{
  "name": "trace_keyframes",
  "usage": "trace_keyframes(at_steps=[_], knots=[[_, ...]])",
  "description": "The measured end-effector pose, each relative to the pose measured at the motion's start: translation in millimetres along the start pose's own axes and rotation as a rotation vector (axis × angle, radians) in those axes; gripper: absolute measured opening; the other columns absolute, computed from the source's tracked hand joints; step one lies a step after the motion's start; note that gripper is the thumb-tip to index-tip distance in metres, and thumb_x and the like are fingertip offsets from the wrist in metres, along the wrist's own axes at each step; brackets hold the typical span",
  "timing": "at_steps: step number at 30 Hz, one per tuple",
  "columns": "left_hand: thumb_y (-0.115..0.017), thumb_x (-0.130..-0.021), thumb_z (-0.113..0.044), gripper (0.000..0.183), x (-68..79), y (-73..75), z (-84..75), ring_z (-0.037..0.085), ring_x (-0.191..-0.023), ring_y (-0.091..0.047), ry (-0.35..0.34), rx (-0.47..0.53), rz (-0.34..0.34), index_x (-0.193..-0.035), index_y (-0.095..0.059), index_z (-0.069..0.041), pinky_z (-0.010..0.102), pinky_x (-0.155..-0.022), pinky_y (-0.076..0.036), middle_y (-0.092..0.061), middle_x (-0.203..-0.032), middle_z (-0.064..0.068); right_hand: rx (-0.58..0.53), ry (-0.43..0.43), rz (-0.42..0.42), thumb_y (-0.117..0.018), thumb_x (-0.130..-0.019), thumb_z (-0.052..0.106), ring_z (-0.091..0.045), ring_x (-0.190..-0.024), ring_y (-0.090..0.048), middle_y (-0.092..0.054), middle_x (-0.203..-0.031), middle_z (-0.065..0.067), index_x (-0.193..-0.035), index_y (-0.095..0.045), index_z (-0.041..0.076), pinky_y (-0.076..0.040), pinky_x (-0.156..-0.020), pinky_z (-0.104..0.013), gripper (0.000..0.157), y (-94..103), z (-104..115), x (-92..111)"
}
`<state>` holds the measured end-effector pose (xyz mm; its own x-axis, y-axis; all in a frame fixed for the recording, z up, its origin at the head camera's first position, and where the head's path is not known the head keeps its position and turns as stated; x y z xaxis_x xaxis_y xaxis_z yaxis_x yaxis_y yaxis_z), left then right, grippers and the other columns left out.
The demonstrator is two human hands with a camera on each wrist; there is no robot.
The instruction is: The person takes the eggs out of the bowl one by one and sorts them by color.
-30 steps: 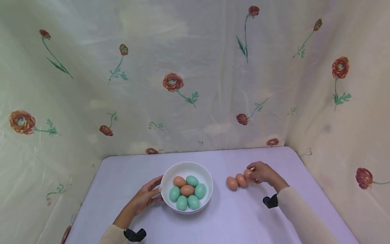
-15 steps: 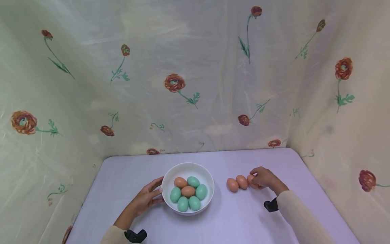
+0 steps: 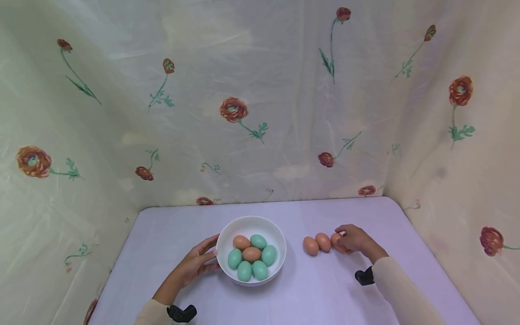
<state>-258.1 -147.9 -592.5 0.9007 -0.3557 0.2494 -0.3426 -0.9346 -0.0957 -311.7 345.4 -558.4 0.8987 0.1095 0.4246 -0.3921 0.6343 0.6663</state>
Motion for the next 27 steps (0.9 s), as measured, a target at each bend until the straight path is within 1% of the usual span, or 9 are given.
trace_keyframes(at_steps=[3, 6, 10, 12, 15, 18, 23, 27], knots=[[-0.064, -0.098, -0.024, 0.064, 0.5, -0.6, 1.0, 0.035, -0.132, -0.055, -0.002, -0.004, 0.0, -0.155, -0.036, -0.017, 0.044, -0.099, -0.057, -0.026, -0.164, 0.017, -0.018, 0.013, 0.005, -0.063, -0.095, 0.012, -0.024, -0.093, -0.061, -0.053, -0.126, -0.035, -0.138, -0.046, -0.011, -0.063, -0.073, -0.037, 0.052, 1.0, -1, 3], [-0.064, -0.098, -0.023, 0.064, 1.3, -0.6, 1.7, 0.035, -0.132, -0.056, -0.003, -0.004, 0.001, -0.155, -0.036, -0.016, 0.044, -0.099, -0.057, -0.026, -0.164, 0.017, -0.021, 0.012, 0.008, -0.063, -0.096, 0.015, -0.03, -0.099, -0.061, -0.049, -0.13, -0.038, -0.141, -0.043, -0.01, -0.064, -0.074, -0.041, 0.055, 3.7, 0, 6], [-0.063, -0.099, -0.022, 0.062, 1.4, -0.5, 0.4, 0.034, -0.132, -0.055, -0.001, -0.003, 0.002, -0.155, -0.037, -0.017, 0.043, -0.098, -0.058, -0.026, -0.164, 0.016, 0.012, -0.007, -0.02, -0.061, -0.098, 0.021, -0.039, -0.107, -0.059, -0.045, -0.134, -0.039, -0.144, -0.041, -0.007, -0.064, -0.076, -0.043, 0.058, 11.6, 5, 7], [-0.062, -0.099, -0.022, 0.061, 0.8, -0.3, -0.7, 0.034, -0.132, -0.055, -0.005, -0.011, 0.001, -0.155, -0.037, -0.017, 0.043, -0.097, -0.059, -0.026, -0.164, 0.017, 0.032, 0.006, -0.039, -0.061, -0.099, 0.023, -0.042, -0.109, -0.058, -0.044, -0.134, -0.04, -0.144, -0.041, -0.008, -0.064, -0.077, -0.043, 0.059, 16.8, 10, 9], [-0.062, -0.099, -0.021, 0.061, -0.7, 0.3, -2.8, 0.034, -0.133, -0.055, 0.001, -0.015, -0.006, -0.155, -0.037, -0.018, 0.042, -0.097, -0.059, -0.027, -0.164, 0.016, 0.041, 0.051, -0.067, -0.063, -0.098, 0.025, -0.043, -0.109, -0.059, -0.046, -0.133, -0.039, -0.143, -0.041, -0.009, -0.064, -0.079, -0.044, 0.06, 23.0, 24, 12], [-0.062, -0.1, -0.021, 0.061, -1.2, 1.0, -3.9, 0.035, -0.133, -0.055, -0.001, -0.02, -0.009, -0.155, -0.037, -0.016, 0.042, -0.097, -0.059, -0.026, -0.164, 0.017, 0.052, 0.105, -0.089, -0.063, -0.098, 0.025, -0.042, -0.107, -0.061, -0.05, -0.13, -0.037, -0.14, -0.044, -0.009, -0.064, -0.079, -0.044, 0.057, 23.8, 42, 15], [-0.062, -0.1, -0.021, 0.061, -0.5, 1.3, -3.5, 0.035, -0.133, -0.054, 0.003, -0.019, -0.007, -0.155, -0.037, -0.017, 0.041, -0.097, -0.059, -0.026, -0.164, 0.016, 0.031, 0.197, -0.128, -0.061, -0.099, 0.02, -0.037, -0.103, -0.064, -0.056, -0.128, -0.033, -0.135, -0.052, -0.007, -0.065, -0.076, -0.041, 0.046, 16.1, 74, 14], [-0.063, -0.099, -0.023, 0.061, 0.2, 0.8, -2.0, 0.034, -0.132, -0.055, -0.001, -0.026, 0.003, -0.155, -0.037, -0.017, 0.041, -0.097, -0.059, -0.026, -0.164, 0.017, 0.009, 0.255, -0.135, -0.061, -0.1, 0.019, -0.033, -0.102, -0.067, -0.058, -0.128, -0.029, -0.135, -0.054, -0.002, -0.066, -0.074, -0.038, 0.042, 9.0, 104, 10]])
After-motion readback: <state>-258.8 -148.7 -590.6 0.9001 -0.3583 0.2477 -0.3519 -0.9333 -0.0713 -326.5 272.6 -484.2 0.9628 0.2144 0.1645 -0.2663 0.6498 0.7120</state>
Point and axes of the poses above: each hand's wrist, its own x-axis away from the middle knuckle, its own y-axis out of the back of the hand, z = x × y, the point moved 2 cm from there along -x, towards the middle knuckle
